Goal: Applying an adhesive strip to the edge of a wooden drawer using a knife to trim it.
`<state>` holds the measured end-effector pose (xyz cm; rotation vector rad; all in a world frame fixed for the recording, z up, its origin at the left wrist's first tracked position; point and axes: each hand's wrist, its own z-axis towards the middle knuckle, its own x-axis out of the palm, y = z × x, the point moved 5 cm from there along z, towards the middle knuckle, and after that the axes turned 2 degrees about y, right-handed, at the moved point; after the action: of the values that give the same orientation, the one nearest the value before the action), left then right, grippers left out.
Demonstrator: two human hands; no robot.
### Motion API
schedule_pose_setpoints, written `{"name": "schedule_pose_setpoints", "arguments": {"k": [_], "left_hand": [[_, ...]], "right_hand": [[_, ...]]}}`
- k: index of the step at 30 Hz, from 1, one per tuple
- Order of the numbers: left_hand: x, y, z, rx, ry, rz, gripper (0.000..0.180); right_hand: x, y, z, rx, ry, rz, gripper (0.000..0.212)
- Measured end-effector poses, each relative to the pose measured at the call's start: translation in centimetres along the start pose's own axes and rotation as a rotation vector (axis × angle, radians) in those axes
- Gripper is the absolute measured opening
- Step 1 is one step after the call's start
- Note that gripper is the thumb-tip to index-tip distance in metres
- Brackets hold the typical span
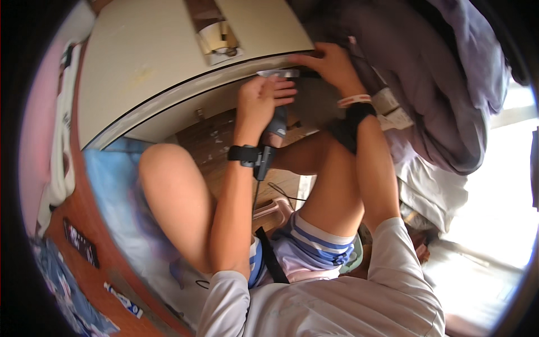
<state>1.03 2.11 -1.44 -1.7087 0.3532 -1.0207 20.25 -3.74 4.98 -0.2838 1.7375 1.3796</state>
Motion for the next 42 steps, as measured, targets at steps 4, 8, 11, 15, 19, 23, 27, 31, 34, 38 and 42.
{"name": "schedule_pose_setpoints", "arguments": {"k": [4,8,11,15,19,23,27,31,34,38,42], "left_hand": [[-2.5,0.0,-2.1,0.048,-0.004,-0.077,0.025],[-0.7,-1.9,-1.9,0.075,0.007,-0.047,0.03],[-3.3,-3.1,-4.0,0.063,-0.045,-0.001,0.03],[-5.5,-4.6,-5.8,0.092,-0.106,0.027,0.031],[-6.2,-5.6,-6.8,0.111,-0.114,0.033,0.031],[-7.1,-6.8,-7.6,0.133,-0.131,0.057,0.03],[-7.4,-7.3,-8.3,0.137,-0.15,0.081,0.03],[-8.4,-7.8,-9.2,0.136,-0.196,0.129,0.03],[-8.7,-8.2,-9.4,0.143,-0.208,0.159,0.03],[-8.1,-9.0,-9.3,0.148,-0.221,0.212,0.029],[-8.0,-8.8,-8.5,0.222,-0.255,0.411,0.027]], "right_hand": [[1.6,2.0,-0.3,-0.1,0.096,-0.09,0.022],[-4.2,-2.3,-0.2,-0.119,0.063,-0.026,0.025],[-1.6,-2.6,0.1,-0.112,0.089,0.029,0.025],[-0.6,-0.5,0.3,-0.114,0.093,-0.047,0.025],[-1.7,-1.6,0.3,-0.11,0.113,0.013,0.024],[-2.9,-3.8,0.9,-0.046,0.099,0.046,0.022],[-2.7,-3.7,-0.1,0.087,0.241,-0.035,0.027],[2.7,1.9,-2.2,0.169,0.436,0.186,0.03],[5.5,8.3,-3.2,0.159,0.597,0.088,0.032],[6.1,13.5,-4.0,0.075,0.609,0.207,0.036],[7.4,17.5,-4.7,-0.167,0.497,0.08,0.035]]}}
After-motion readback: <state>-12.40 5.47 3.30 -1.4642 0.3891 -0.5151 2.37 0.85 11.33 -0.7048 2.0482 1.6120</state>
